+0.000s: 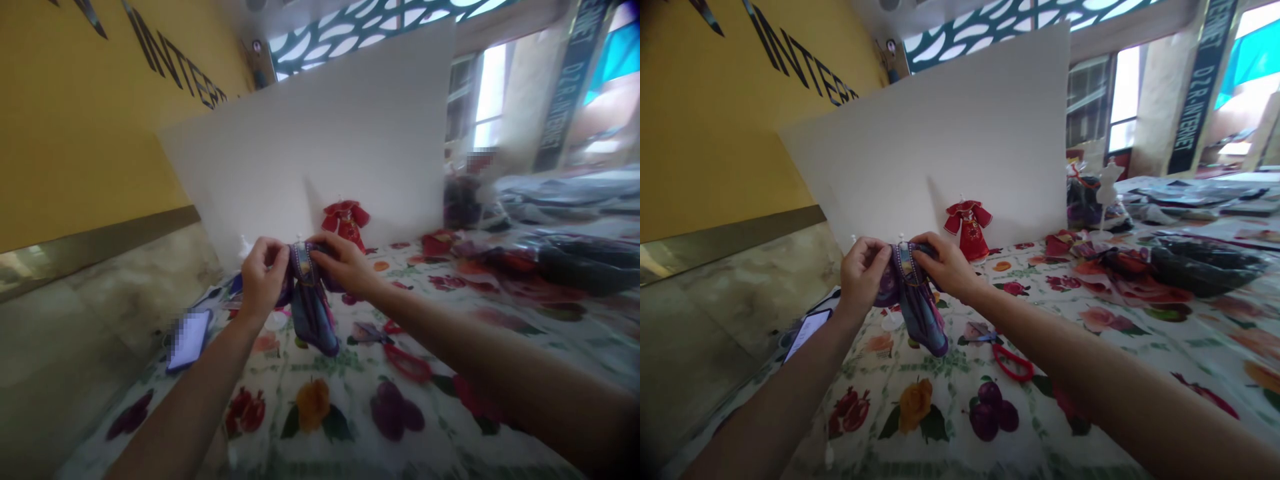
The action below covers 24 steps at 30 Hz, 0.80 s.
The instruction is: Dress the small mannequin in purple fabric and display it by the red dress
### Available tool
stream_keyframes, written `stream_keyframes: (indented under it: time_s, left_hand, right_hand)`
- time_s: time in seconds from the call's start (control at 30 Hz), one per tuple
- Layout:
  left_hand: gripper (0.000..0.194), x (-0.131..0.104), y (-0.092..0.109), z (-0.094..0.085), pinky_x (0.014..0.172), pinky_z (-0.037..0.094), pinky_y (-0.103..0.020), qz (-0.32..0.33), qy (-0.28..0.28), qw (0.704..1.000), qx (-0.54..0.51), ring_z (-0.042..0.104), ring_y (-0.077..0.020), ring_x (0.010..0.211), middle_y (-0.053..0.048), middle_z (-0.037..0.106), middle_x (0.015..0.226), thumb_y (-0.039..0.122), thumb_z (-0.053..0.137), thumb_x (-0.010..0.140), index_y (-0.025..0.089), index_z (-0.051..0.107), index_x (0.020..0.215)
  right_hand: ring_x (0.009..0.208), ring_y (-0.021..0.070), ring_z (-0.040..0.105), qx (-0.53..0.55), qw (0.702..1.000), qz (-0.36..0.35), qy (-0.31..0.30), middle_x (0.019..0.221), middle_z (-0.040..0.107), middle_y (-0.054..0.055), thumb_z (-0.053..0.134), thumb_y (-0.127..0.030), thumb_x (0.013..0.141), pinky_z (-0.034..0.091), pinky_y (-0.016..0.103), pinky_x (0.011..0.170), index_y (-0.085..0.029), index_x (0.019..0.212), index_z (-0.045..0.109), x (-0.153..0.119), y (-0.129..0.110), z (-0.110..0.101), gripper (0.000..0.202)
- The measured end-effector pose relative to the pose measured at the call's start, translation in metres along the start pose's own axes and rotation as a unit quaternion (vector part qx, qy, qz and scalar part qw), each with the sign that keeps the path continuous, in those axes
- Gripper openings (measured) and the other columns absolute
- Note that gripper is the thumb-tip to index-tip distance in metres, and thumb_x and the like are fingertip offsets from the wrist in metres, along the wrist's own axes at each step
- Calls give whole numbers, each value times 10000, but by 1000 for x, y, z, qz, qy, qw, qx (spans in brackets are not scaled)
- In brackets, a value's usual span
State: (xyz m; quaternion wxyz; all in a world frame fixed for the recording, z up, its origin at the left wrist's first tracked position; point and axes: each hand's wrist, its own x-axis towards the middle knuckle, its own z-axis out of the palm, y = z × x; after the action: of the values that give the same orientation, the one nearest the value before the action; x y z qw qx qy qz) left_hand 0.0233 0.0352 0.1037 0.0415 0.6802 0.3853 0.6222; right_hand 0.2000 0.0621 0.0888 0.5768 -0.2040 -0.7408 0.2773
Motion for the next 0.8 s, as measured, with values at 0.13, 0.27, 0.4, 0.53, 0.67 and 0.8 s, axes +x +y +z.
stream_keyframes:
  time_s: [0.13, 0.27, 0.4, 0.53, 0.67, 0.8]
  left_hand:
    - [120, -1, 1, 0, 710, 483, -258, -17, 0, 999, -28, 617, -135, 766, -5, 644, 839, 307, 645, 853, 207, 589, 886]
    - [186, -4, 3, 0, 786, 509, -291, -24, -18, 998, -53, 645, -175, 935, -47, 667, 981, 327, 645, 856, 205, 594, 987]
    - [191, -6, 4, 2, 825, 503, -295, -29, -25, 998, -52, 637, -174, 948, -43, 661, 982, 351, 625, 874, 208, 599, 998]
    - [214, -21, 3, 0, 921, 472, -325, -11, 36, 999, -27, 594, -190, 1070, -55, 624, 1106, 342, 589, 896, 219, 582, 1072]
    - [240, -53, -3, -6, 932, 447, -349, 71, 72, 991, 89, 562, -203, 1050, -61, 586, 1096, 262, 601, 882, 219, 565, 1115]
    - [193, -76, -11, -13, 811, 461, -322, 134, 4, 978, 162, 562, -192, 900, -51, 568, 967, 165, 611, 844, 201, 577, 1031]
  right_hand:
    - [829, 150, 617, -12, 1000, -15, 9, 909, 675, 24, 590, -269, 891, 497, 298, 754, -185, 1019, 655, 2, -1, -1, 166]
    - [762, 141, 615, -8, 1000, -10, 24, 847, 685, 13, 582, -261, 885, 497, 289, 702, -188, 930, 665, 6, -5, -3, 119]
    - [755, 145, 610, -13, 999, -10, 33, 817, 681, 10, 585, -250, 867, 494, 298, 713, -189, 864, 669, 10, -8, -2, 105]
    - [756, 152, 607, -21, 999, 2, 39, 816, 682, 13, 591, -248, 863, 492, 306, 727, -190, 846, 673, 12, -10, -2, 102]
    - [821, 163, 622, -30, 999, 3, 41, 884, 694, 25, 588, -272, 876, 492, 313, 766, -186, 923, 681, 10, -8, -7, 135]
    - [852, 165, 620, -26, 998, 7, 48, 935, 685, 40, 576, -327, 896, 495, 316, 771, -182, 1009, 664, 5, -4, -14, 205]
